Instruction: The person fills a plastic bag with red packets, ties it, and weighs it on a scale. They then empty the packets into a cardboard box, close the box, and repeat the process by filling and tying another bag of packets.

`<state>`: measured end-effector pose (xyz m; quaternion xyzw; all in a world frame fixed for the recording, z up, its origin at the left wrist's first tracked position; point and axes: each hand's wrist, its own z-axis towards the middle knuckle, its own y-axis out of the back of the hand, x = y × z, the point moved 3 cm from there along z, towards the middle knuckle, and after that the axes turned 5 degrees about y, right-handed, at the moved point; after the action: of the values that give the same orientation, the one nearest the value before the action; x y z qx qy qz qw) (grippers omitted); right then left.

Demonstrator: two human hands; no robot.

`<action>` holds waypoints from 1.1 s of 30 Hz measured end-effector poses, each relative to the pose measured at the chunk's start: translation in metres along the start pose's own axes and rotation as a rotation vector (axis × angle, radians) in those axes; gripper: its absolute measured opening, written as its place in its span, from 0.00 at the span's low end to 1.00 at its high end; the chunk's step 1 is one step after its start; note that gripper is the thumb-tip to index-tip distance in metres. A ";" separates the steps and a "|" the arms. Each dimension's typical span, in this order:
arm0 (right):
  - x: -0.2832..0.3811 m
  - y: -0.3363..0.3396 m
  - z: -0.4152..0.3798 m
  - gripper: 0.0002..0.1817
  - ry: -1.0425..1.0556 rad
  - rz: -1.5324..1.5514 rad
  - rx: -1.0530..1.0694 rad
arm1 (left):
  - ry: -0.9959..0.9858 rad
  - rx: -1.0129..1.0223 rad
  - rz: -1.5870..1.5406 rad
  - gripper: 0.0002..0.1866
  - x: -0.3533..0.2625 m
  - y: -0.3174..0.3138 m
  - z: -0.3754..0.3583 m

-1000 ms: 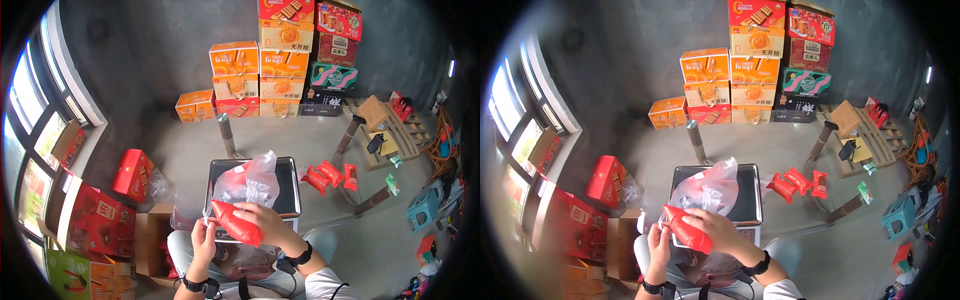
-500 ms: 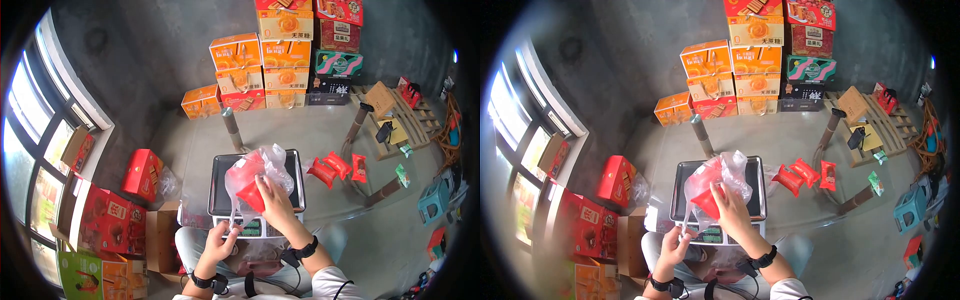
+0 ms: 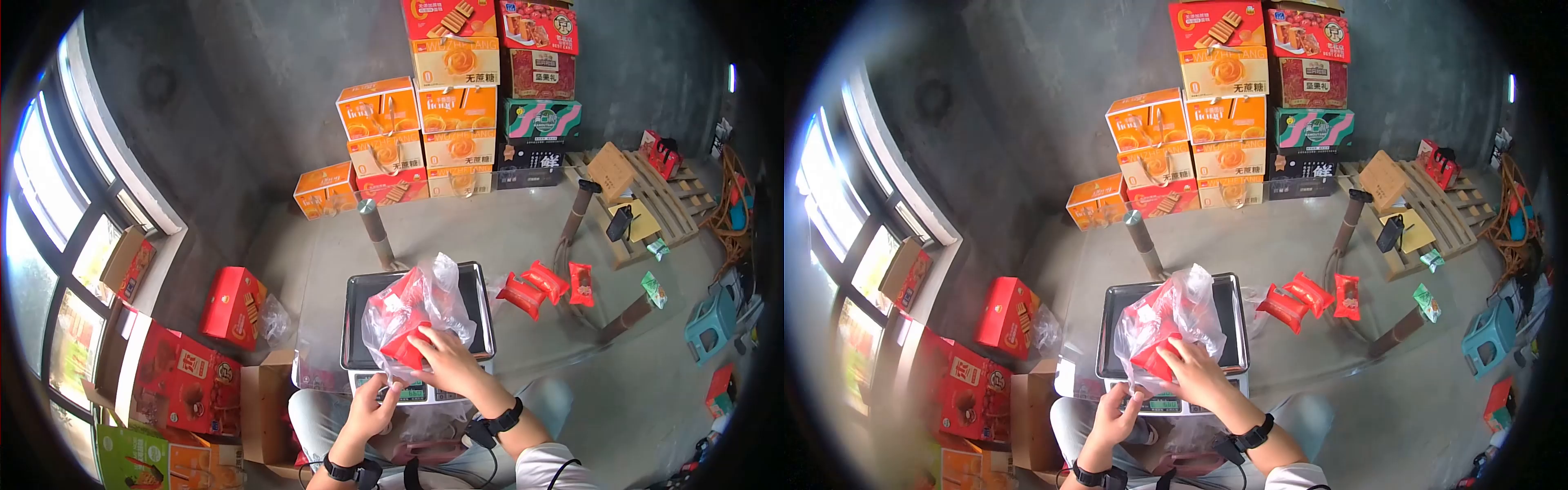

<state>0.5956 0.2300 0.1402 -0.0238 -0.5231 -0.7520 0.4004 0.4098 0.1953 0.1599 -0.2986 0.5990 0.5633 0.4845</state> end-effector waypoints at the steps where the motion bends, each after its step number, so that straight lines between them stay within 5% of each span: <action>1: 0.001 -0.001 0.000 0.37 0.010 0.003 0.017 | -0.001 0.003 0.018 0.07 -0.001 0.000 0.000; 8: -0.003 -0.007 0.002 0.38 -0.068 -0.009 -0.006 | -0.015 0.019 -0.010 0.07 -0.003 0.000 -0.004; 10: -0.005 -0.004 0.003 0.39 -0.064 -0.048 -0.041 | 0.156 0.093 -0.181 0.08 0.007 0.000 -0.008; 13: -0.010 -0.010 0.001 0.38 -0.096 -0.143 -0.105 | 0.145 0.135 -0.463 0.09 0.009 -0.005 -0.007; 21: -0.025 0.007 0.004 0.29 -0.305 -0.195 -0.243 | 0.158 0.208 -0.441 0.09 0.008 -0.009 -0.006; 23: -0.027 0.023 0.003 0.22 -0.375 0.322 -0.343 | 0.170 0.205 -0.436 0.09 0.007 -0.008 -0.006; 25: -0.046 0.045 -0.003 0.13 -0.389 0.409 -0.564 | 0.181 0.169 -0.438 0.09 0.009 -0.006 -0.006; 28: -0.096 0.079 -0.012 0.12 -0.439 0.104 -0.790 | 0.207 0.151 -0.446 0.09 0.012 -0.004 -0.004; 33: -0.183 0.083 -0.038 0.20 -0.639 -0.177 -0.695 | 0.168 0.177 -0.479 0.10 0.010 -0.010 0.000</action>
<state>0.7861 0.2940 0.1033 -0.3415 -0.3375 -0.8686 0.1227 0.4150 0.1950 0.1467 -0.4339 0.5964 0.3514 0.5766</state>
